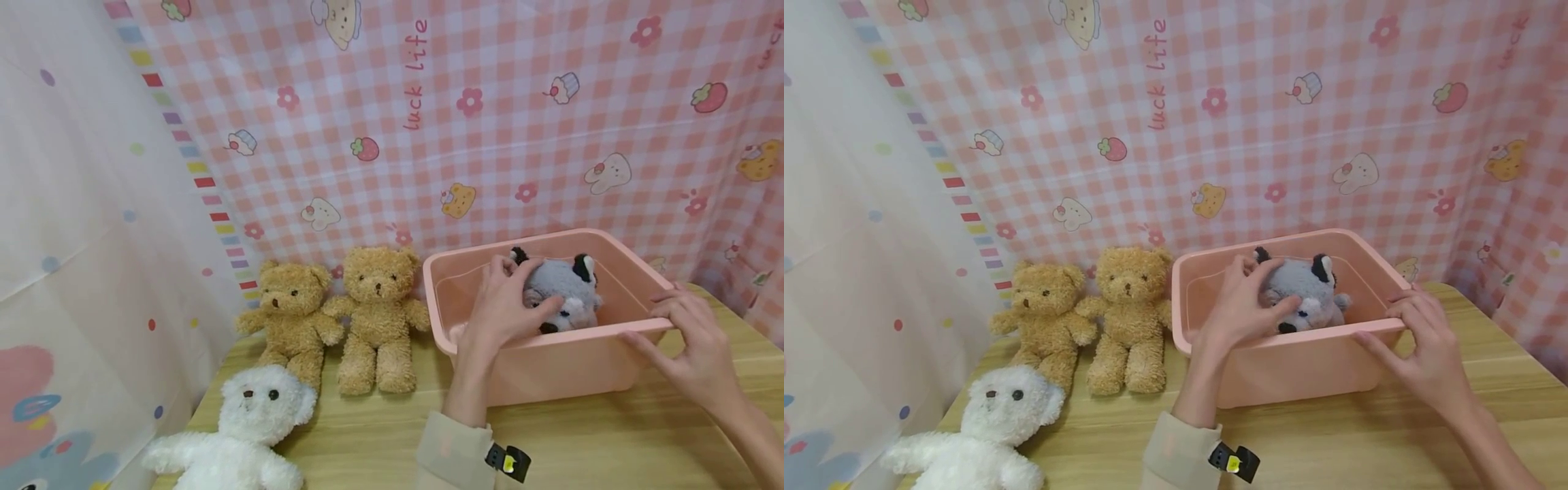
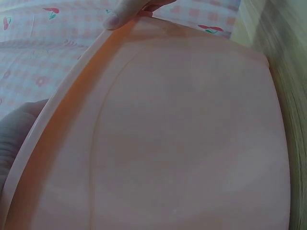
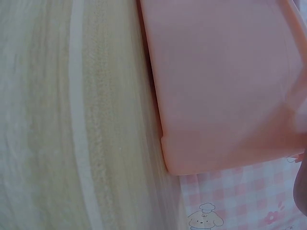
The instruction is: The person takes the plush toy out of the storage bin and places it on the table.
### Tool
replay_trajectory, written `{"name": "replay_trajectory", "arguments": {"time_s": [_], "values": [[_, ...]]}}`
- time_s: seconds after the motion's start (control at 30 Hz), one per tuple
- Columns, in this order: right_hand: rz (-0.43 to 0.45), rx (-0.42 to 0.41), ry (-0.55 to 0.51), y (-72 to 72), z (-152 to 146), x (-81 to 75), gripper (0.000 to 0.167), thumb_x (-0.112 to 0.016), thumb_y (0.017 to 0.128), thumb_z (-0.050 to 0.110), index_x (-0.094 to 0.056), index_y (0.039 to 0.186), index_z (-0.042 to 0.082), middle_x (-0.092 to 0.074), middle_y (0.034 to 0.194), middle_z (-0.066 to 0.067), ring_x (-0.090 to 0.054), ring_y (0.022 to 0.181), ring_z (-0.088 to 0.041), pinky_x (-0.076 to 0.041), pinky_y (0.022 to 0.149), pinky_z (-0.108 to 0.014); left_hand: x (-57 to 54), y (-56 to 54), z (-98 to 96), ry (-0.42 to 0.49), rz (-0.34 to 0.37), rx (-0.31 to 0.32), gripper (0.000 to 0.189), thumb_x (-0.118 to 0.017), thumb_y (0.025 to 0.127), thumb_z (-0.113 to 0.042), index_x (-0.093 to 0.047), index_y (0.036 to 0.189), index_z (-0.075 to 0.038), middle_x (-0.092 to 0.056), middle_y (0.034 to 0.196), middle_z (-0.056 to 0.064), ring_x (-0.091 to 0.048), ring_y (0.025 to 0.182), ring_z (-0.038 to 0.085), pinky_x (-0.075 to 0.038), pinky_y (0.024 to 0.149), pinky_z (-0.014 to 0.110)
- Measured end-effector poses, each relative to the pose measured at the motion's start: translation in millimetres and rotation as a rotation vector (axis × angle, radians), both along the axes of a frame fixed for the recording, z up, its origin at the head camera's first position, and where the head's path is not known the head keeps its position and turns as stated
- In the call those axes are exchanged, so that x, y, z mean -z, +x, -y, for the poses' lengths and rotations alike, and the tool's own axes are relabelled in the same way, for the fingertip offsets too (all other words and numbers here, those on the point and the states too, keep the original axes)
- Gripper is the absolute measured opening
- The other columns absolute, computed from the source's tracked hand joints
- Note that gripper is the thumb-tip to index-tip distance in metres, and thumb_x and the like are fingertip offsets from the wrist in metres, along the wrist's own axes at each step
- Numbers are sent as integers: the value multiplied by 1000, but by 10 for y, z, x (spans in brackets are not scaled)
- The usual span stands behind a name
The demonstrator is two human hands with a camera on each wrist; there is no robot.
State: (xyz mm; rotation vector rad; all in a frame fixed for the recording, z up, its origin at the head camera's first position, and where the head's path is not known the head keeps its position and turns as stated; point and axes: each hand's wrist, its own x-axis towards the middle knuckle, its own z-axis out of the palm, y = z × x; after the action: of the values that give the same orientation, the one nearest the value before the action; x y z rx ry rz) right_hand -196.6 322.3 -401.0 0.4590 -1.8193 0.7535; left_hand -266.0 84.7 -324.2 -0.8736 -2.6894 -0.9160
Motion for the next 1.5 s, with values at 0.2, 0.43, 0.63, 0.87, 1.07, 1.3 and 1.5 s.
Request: {"name": "replay_trajectory", "arguments": {"time_s": [0.2,0.43,0.63,0.87,1.07,1.3,1.5], "values": [[3,10,8,-29,-63,63,78,-63,83,73,-57,74,-4,-53,113,23,-44,122,7,-27,119,-29,20,54,-36,-20,141,-69,84,-77,72,-71,-38,141,-43,-31,145,5,-51,117,23,-54,72,36],[43,16,27,-62,-139,120,75,-64,82,73,-58,76,-1,-60,102,-3,-43,124,4,-26,120,-32,23,56,-36,0,178,-60,86,-86,70,-59,-35,133,-30,-46,131,-5,-59,107,17,-54,81,33],[19,16,18,-53,-93,94,77,-63,83,74,-57,75,-2,-58,102,3,-43,122,6,-27,119,-29,30,51,-24,-1,200,-57,91,-87,73,-52,-36,147,-44,-39,153,-3,-53,127,25,-54,92,44],[0,3,1,-20,-22,41,78,-62,83,74,-56,73,-4,-51,114,21,-43,120,7,-27,118,-28,20,66,-20,-13,188,-93,82,-88,73,-48,-48,145,-44,-37,157,3,-53,126,33,-54,88,47],[-2,4,3,-13,-24,25,78,-62,84,73,-56,73,-4,-50,116,23,-43,120,7,-27,119,-29,3,97,8,89,81,-114,78,-91,68,-45,-54,137,-45,-48,143,1,-61,105,23,-54,76,36],[-4,9,7,-22,-41,46,78,-62,83,74,-56,73,-4,-49,117,26,-44,121,7,-27,119,-28,13,123,52,281,-133,-81,80,-90,67,-41,-53,139,-38,-52,125,-2,-60,97,15,-53,74,26],[32,5,15,-46,-113,100,76,-63,82,74,-58,76,-2,-59,107,6,-43,122,5,-27,119,-31,21,176,82,431,-287,-24,79,-88,67,-39,-56,138,-29,-57,119,0,-60,97,10,-52,75,18]]}}
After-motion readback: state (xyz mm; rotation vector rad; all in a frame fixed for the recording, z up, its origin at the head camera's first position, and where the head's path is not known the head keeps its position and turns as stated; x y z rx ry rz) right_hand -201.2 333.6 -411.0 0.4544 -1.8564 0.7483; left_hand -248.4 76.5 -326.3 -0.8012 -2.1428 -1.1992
